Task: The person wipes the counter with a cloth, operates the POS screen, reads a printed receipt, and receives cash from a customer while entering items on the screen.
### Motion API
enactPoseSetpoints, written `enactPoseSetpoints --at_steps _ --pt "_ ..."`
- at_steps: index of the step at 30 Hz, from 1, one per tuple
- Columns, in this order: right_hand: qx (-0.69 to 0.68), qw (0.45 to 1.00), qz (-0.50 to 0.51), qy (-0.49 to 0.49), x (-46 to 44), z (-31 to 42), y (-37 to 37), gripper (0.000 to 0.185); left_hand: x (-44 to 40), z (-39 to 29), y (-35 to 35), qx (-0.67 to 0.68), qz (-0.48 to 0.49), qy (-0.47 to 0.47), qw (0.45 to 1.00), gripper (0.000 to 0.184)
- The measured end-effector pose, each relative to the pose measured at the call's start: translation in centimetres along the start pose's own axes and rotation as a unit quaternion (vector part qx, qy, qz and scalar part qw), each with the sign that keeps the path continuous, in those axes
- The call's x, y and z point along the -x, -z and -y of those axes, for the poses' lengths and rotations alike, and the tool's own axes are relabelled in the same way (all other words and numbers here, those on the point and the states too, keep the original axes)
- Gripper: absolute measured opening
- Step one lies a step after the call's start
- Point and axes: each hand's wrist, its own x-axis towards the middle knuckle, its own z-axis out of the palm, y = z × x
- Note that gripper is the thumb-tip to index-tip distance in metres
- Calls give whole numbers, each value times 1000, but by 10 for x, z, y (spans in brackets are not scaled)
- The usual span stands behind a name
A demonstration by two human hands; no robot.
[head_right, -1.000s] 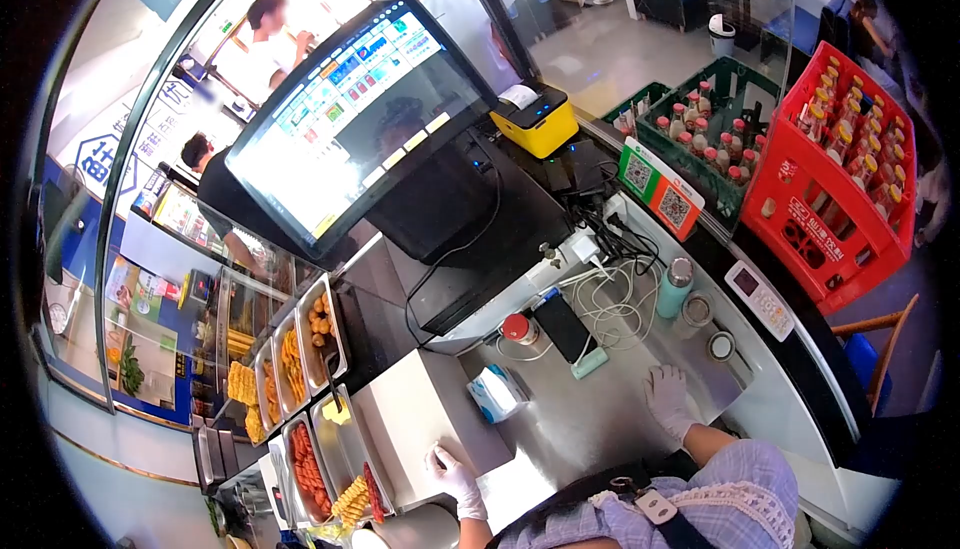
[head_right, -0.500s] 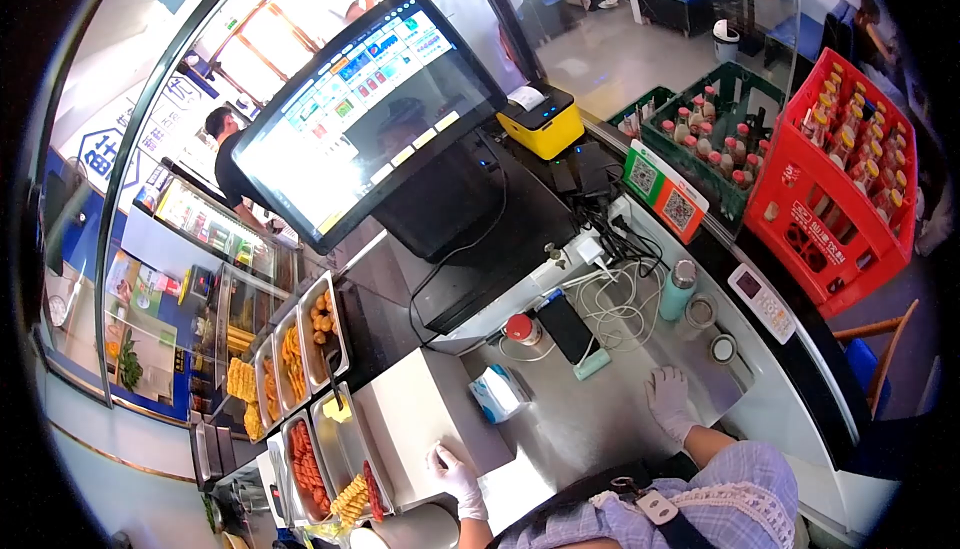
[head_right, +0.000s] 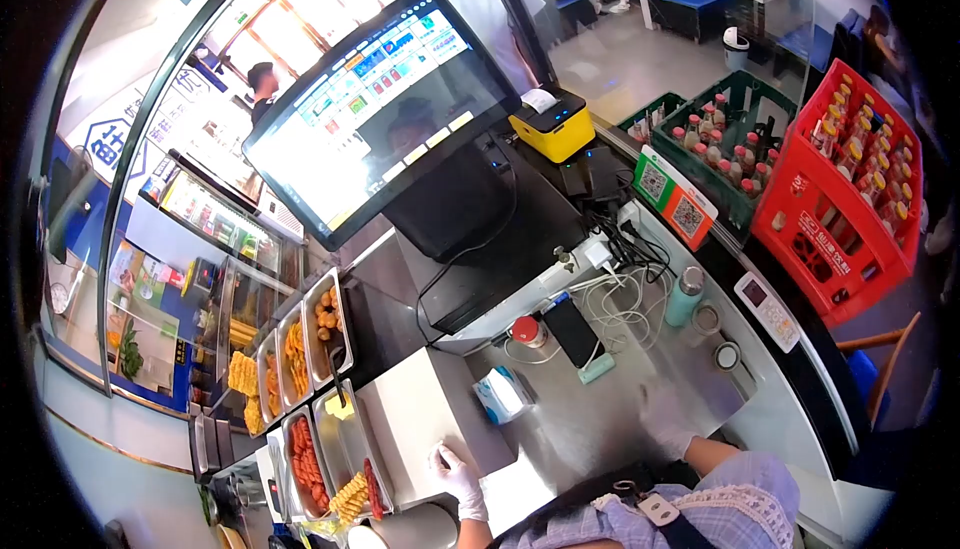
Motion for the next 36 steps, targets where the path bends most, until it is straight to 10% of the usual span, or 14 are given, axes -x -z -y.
enactPoseSetpoints --at_steps 4,9,13,25,36 --pt "-348 934 -14 82 -38 104 40 18 1 -3 0 7 2 15 1000 16" --pt "-416 867 -137 239 -158 175 105 9 1 -2 -1 -2 6 20 1000 16" --pt "-524 822 -186 123 -297 190 102 14 3 9 -4 3 -1 20 1000 16" --pt "-36 974 -216 57 -604 139 66 33 -2 -12 -4 9 -19 17 1000 14" --pt "-206 953 -173 136 -638 96 15 22 0 2 -8 5 -13 17 1000 10"
